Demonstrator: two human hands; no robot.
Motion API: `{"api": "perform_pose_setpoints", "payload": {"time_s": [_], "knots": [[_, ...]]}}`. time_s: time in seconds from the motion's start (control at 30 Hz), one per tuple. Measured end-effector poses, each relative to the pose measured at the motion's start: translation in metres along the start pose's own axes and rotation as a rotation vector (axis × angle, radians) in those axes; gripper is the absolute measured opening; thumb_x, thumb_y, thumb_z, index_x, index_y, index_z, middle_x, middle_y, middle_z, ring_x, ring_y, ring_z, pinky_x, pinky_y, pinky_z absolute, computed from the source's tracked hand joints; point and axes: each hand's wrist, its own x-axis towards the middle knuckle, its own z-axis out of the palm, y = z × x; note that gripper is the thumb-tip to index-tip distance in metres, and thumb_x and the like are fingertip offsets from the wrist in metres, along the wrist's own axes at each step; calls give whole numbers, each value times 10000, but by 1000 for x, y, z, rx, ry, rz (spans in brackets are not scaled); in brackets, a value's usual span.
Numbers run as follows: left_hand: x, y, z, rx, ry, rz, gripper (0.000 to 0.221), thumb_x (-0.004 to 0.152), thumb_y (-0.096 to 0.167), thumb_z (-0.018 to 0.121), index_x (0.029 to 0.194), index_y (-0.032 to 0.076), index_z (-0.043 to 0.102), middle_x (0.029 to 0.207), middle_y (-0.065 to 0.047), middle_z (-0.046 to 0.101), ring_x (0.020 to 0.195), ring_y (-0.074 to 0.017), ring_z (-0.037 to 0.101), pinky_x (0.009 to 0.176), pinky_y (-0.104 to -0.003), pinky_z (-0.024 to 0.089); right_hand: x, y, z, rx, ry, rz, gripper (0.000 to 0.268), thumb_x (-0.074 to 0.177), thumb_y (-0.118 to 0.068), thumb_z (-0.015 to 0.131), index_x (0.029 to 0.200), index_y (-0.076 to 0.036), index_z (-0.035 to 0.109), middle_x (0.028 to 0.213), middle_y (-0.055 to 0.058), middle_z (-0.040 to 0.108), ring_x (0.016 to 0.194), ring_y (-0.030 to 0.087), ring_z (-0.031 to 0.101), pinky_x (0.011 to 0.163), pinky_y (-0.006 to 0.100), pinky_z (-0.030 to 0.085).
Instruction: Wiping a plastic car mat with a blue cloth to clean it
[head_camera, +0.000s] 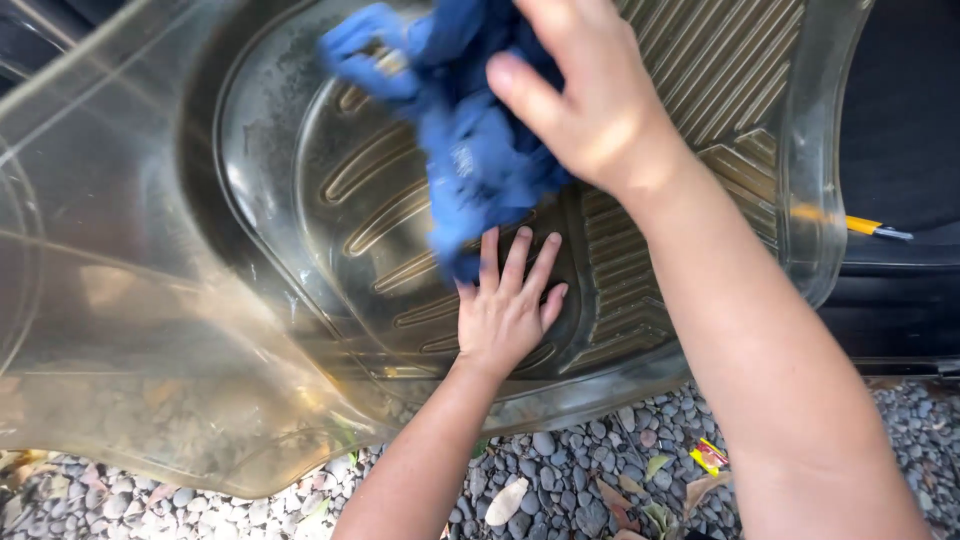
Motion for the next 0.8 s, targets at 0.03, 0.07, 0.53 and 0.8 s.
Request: {"api": "perform_pose_setpoints", "payload": {"time_s": [0.03, 0.07, 0.53, 0.8], "knots": [[1, -2, -4, 6, 37, 16, 606, 989, 632, 577, 1530, 367, 508, 1547, 7, 485, 1426, -321, 433, 1147, -661, 212, -12, -9, -5, -159, -39, 102, 456, 1152, -393, 456, 1386, -16, 560, 1384, 215, 513, 1265, 418, 524, 1050, 526, 383], [3, -1, -7, 13, 78, 26, 585, 986, 609, 593, 1503, 338, 549, 1517, 1, 527, 1403, -316, 455, 1166, -644, 157, -24, -17, -11, -317, -82, 197, 562, 1138, -487, 418, 1531, -93, 498, 1581, 214, 376, 1443, 464, 443, 1166, 581, 349], [37, -43, -54, -144, 121, 304, 518, 929, 421, 666, 1437, 412, 564, 1589, 1, 427, 1475, -399, 346, 1160, -680, 270, -142, 13, 74, -337, -273, 594, 574, 1069, -358, 512, 1596, -168, 386, 1718, 126, 189, 1540, 325, -169, 1181, 764, -30], [79, -55, -51, 23, -179, 212, 741, 921, 655, 701, 1574, 515, 379, 1729, 54, 180, 1592, -363, 117, 1119, -792, 243, -219, 10, 44, -261, -16, 386, 1012, 825, -394, 806, 1576, 59, 301, 1647, 347, 151, 1526, 500, 209, 1179, 673, 189]]}}
